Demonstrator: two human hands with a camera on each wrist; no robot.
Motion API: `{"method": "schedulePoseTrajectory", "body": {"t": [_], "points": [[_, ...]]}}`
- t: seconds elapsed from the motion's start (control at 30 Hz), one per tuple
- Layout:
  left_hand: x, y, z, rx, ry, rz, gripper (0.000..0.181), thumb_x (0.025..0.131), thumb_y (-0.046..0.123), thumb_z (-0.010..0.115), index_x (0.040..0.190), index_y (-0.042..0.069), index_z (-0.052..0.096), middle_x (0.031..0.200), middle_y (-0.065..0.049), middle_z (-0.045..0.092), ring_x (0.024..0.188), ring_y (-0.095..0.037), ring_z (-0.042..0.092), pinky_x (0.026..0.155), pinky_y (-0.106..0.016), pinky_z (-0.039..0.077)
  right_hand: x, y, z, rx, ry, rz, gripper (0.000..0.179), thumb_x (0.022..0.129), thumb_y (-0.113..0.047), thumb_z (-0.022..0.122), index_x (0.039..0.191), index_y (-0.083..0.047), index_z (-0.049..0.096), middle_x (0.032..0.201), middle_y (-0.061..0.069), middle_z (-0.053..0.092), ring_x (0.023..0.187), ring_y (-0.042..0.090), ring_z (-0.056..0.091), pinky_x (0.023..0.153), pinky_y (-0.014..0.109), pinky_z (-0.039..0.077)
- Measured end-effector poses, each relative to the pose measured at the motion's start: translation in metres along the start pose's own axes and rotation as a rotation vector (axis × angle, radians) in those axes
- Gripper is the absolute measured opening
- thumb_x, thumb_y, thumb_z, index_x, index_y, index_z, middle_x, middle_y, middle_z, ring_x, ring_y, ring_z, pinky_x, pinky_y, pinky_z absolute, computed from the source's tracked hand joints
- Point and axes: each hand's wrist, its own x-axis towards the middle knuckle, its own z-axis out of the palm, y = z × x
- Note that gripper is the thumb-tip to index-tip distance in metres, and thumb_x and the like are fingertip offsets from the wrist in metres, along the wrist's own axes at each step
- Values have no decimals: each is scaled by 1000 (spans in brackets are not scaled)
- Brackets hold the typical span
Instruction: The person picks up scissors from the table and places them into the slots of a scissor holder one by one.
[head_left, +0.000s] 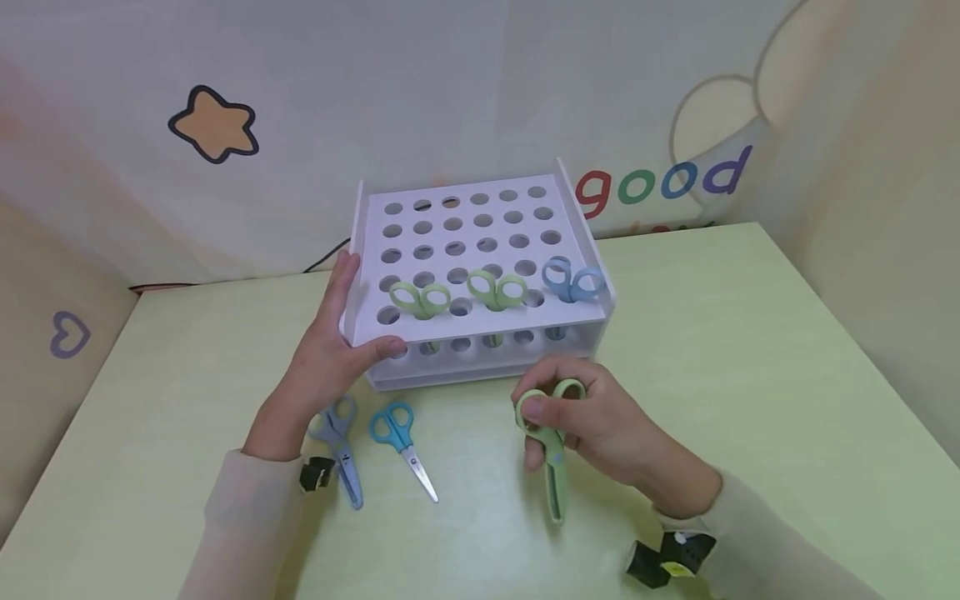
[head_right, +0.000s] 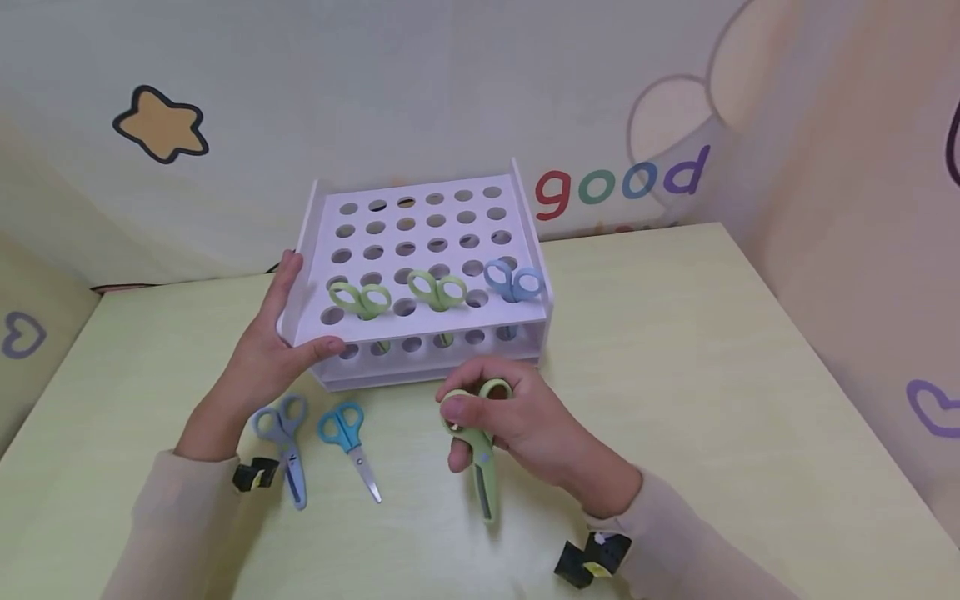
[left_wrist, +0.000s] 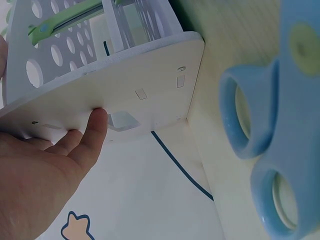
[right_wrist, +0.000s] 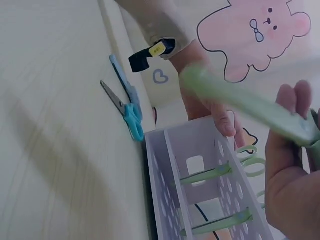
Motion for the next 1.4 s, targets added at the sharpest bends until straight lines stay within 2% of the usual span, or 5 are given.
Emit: {"method": "schedulePoseTrajectory", "body": {"t": [0.27, 0.53, 0.9, 1.03, 1.4], "points": [[-2, 0, -2, 12, 12, -16, 114, 83, 32, 86, 162, 41, 4, 162, 29, -7, 143, -31, 29, 105, -52, 41, 5, -10, 5, -29, 147, 137, 27, 109, -28, 47, 126, -9, 54, 103, 16, 50, 69, 19, 57, 64, 30, 54], [-1, 0, -3, 9, 19, -2, 114, 83, 33, 85, 163, 38, 4, 164, 26, -7, 140, -30, 32, 104, -52, 41, 6, -18, 1, 28, 157, 148, 33, 111, -37, 36, 117, -10, 53, 111, 17, 51, 71, 17, 53, 59, 23, 46], [-1, 0, -4, 6, 17, 1, 113, 83, 34, 85, 163, 37, 5, 166, 22, -7, 141, -30, 33, 103, -51, 43, 6, -24, -3, -576, 306, -15, 28, 105, -15, 56, 122, 2, 69, 113, 13, 73, 96, 25, 72, 82, 34, 57], [-2, -1, -5, 8, 17, 2, 114, 82, 37, 85, 163, 37, 5, 165, 23, -8, 142, -31, 32, 103, -51, 43, 5, -36, -5, -803, 351, -49, 21, 99, -15, 67, 116, -6, 76, 90, 3, 74, 81, 16, 65, 66, 25, 49], [1, -3, -1, -39, -12, 28, 114, 83, 28, 86, 163, 35, 5, 164, 27, -9, 139, -27, 35, 105, -47, 39, -2, -77, -15, -1123, 467, -156, 15, 91, -12, 77, 105, -9, 80, 93, 0, 75, 76, 14, 65, 64, 20, 47]]}}
